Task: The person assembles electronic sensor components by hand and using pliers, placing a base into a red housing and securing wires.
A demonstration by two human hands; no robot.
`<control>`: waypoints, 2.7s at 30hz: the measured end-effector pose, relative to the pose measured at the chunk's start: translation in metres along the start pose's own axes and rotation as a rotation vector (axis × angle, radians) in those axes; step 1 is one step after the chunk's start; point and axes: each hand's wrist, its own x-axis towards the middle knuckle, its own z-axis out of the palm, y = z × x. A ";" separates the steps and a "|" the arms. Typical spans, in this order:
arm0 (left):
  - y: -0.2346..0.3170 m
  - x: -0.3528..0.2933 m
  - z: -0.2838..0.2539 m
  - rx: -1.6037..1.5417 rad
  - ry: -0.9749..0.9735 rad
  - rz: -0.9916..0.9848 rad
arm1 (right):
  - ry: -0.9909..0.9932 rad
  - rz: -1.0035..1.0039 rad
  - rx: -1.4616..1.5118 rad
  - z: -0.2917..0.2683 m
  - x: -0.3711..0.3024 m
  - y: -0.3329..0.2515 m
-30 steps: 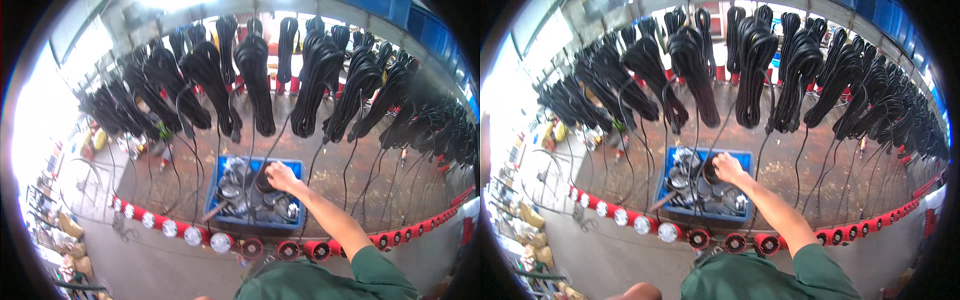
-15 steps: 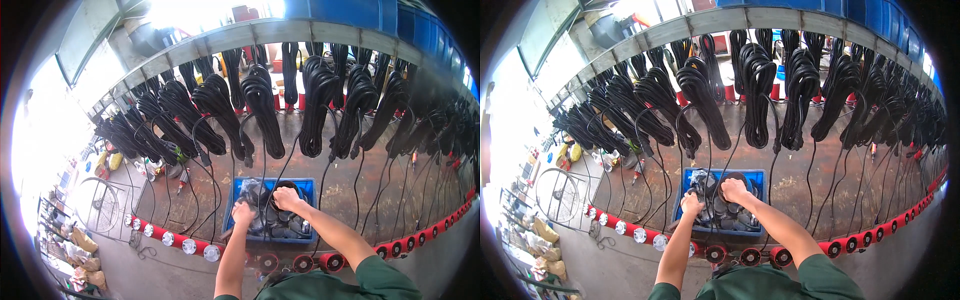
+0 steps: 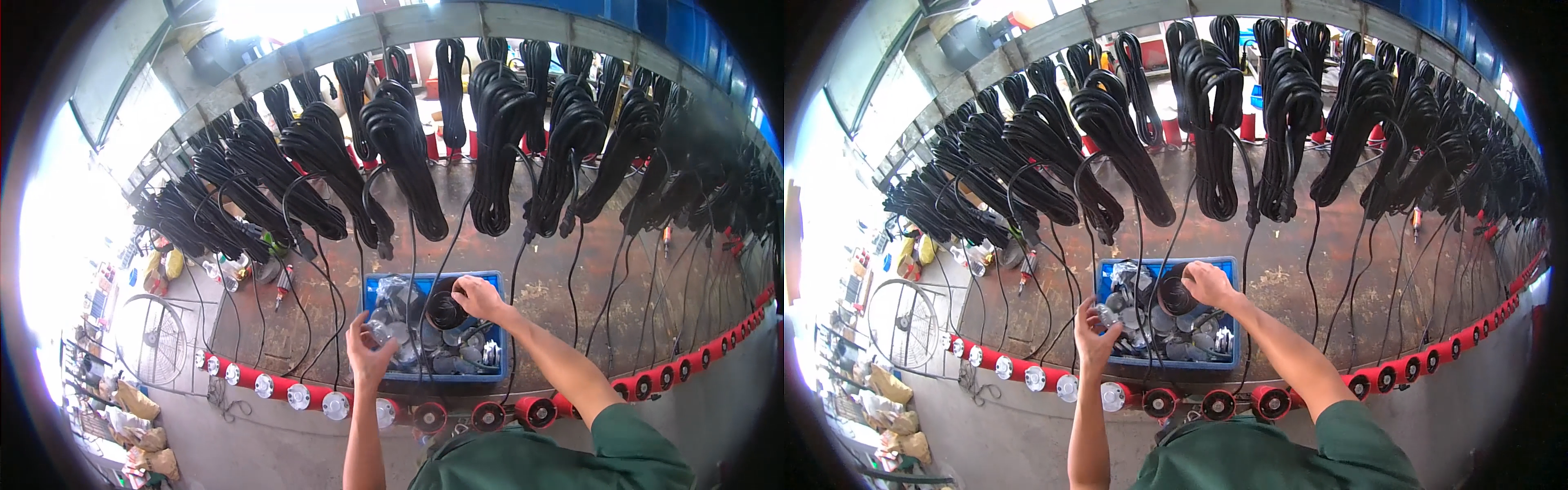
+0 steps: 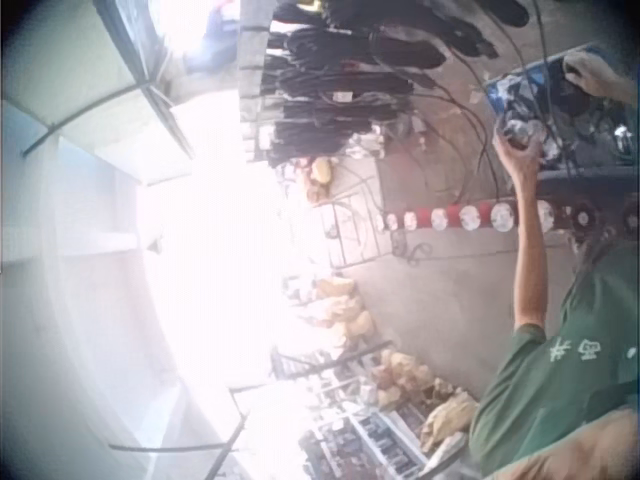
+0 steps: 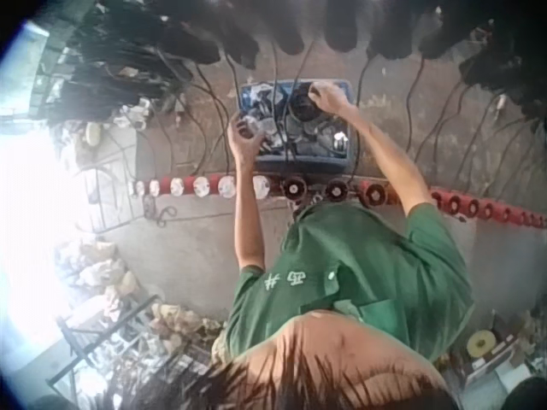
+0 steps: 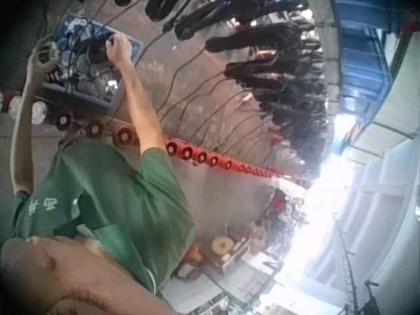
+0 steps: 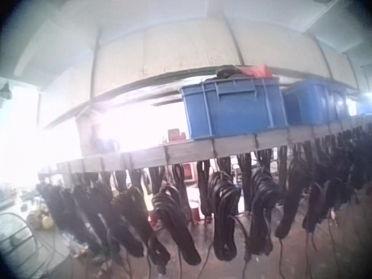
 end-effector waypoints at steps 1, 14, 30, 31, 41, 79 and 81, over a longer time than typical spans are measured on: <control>0.015 -0.016 0.001 -0.136 0.031 -0.028 | 0.005 0.055 0.033 -0.004 0.000 -0.004; 0.007 -0.122 0.080 0.418 -0.411 0.471 | 0.036 0.221 0.263 -0.062 -0.082 -0.064; 0.081 -0.157 0.060 -1.039 -0.294 -0.512 | -0.232 -0.089 0.443 -0.080 -0.130 -0.149; 0.094 -0.156 0.056 -1.173 -0.316 -0.590 | -0.237 -0.093 0.448 -0.075 -0.130 -0.148; 0.099 -0.162 0.049 -1.189 -0.244 -0.617 | -0.164 -0.229 0.308 -0.058 -0.124 -0.153; 0.013 -0.236 -0.056 -1.500 0.323 -0.344 | -0.341 0.039 -0.295 -0.025 0.028 -0.015; 0.012 -0.236 -0.055 -1.487 0.325 -0.347 | -0.296 0.012 -0.284 -0.028 0.025 -0.013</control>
